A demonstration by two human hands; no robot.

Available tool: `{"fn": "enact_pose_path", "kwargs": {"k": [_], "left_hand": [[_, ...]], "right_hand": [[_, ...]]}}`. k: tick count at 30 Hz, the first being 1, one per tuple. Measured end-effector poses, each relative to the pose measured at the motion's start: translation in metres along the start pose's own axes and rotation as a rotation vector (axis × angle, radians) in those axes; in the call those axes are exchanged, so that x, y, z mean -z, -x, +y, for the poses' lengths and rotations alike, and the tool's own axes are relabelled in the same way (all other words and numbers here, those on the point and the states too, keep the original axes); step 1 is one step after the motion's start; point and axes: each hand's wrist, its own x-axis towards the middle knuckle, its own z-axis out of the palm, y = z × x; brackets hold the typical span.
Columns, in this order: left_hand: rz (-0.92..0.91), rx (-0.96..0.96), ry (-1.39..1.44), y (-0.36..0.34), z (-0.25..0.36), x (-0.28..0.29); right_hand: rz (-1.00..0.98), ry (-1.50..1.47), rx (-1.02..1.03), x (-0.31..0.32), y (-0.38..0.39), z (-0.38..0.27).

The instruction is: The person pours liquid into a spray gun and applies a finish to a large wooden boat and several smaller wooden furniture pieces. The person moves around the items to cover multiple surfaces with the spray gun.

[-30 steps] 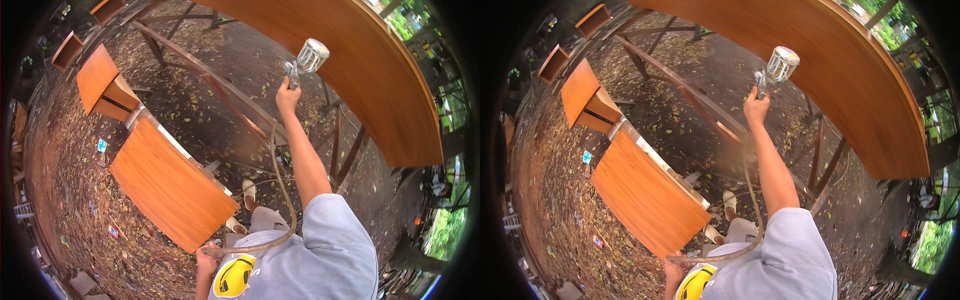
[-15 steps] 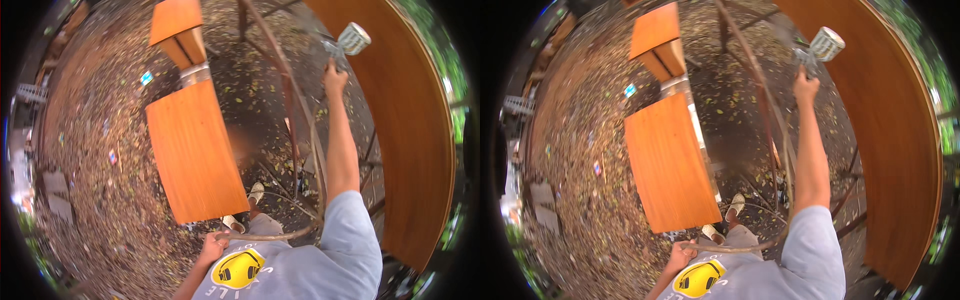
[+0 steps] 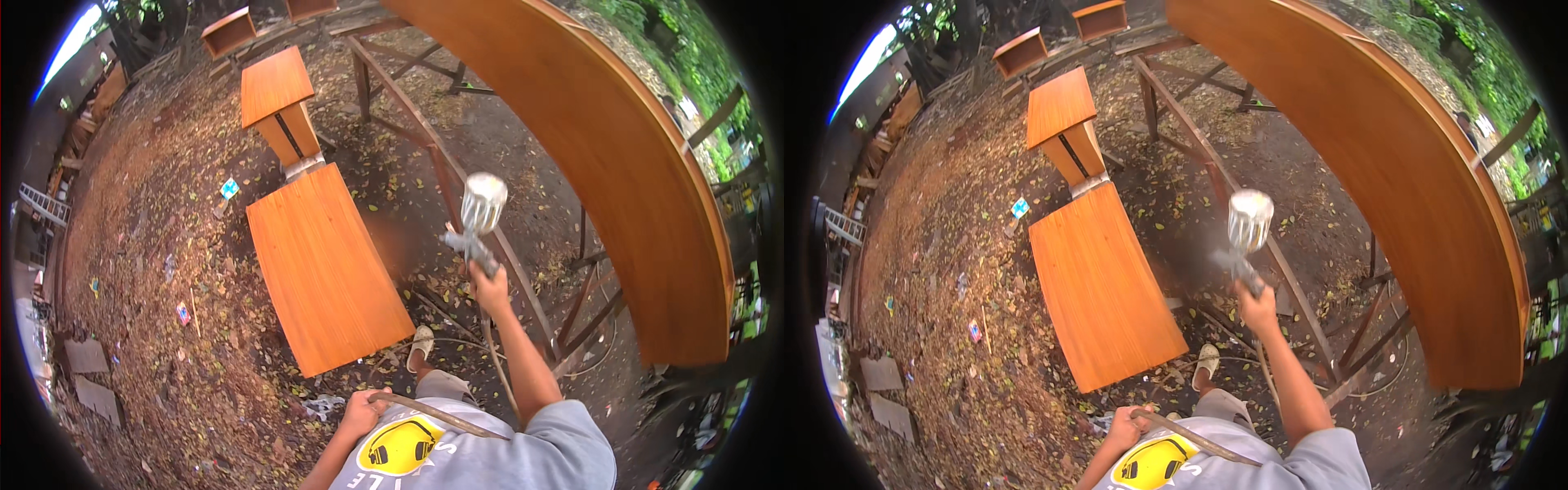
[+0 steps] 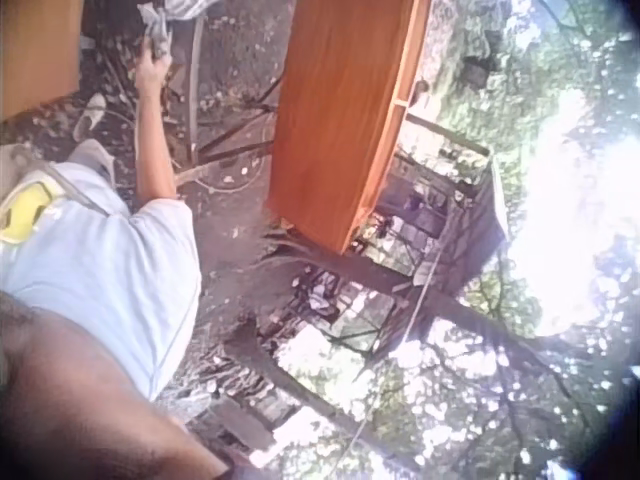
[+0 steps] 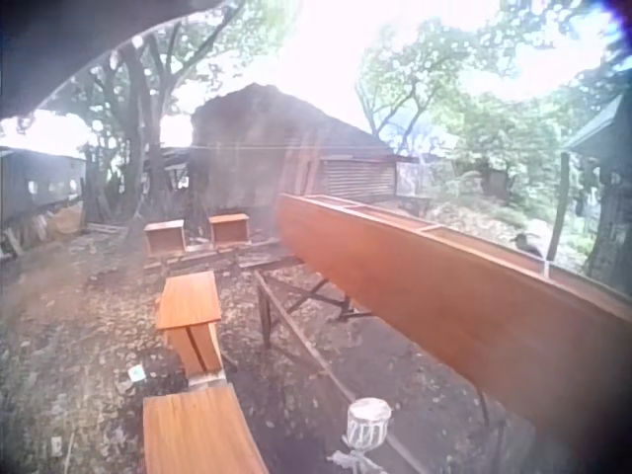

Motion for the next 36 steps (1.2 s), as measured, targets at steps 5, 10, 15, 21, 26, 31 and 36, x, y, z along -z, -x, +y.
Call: {"fn": "enact_pose_path", "kwargs": {"k": [5, 10, 15, 21, 26, 31, 36], "left_hand": [[-0.068, -0.039, -0.215, 0.048, -0.036, 0.008], [-0.169, -0.135, -0.386, 0.083, -0.084, 0.008], [-0.147, -0.202, -0.65, 0.098, -0.133, 0.009], [-0.021, -0.645, -0.722, 0.103, -0.209, 0.0], [-0.076, -0.544, -0.798, 0.125, -0.257, -0.015], [-0.147, -0.344, -0.969, 0.155, -0.278, -0.038], [-0.174, -0.401, -1.311, 0.139, -0.348, -0.048]], "right_hand": [[0.067, -0.013, -0.118, 0.005, 0.163, 0.029], [0.134, 0.078, -0.087, 0.004, 0.299, 0.045], [0.157, 0.048, -0.02, 0.009, 0.382, 0.042], [0.077, 0.049, -0.099, 0.026, 0.43, 0.005], [0.053, 0.043, 0.151, 0.04, 0.457, -0.017], [0.098, 0.067, 0.431, 0.082, 0.526, -0.018], [0.193, 0.005, 0.222, 0.149, 0.652, 0.011]]}}
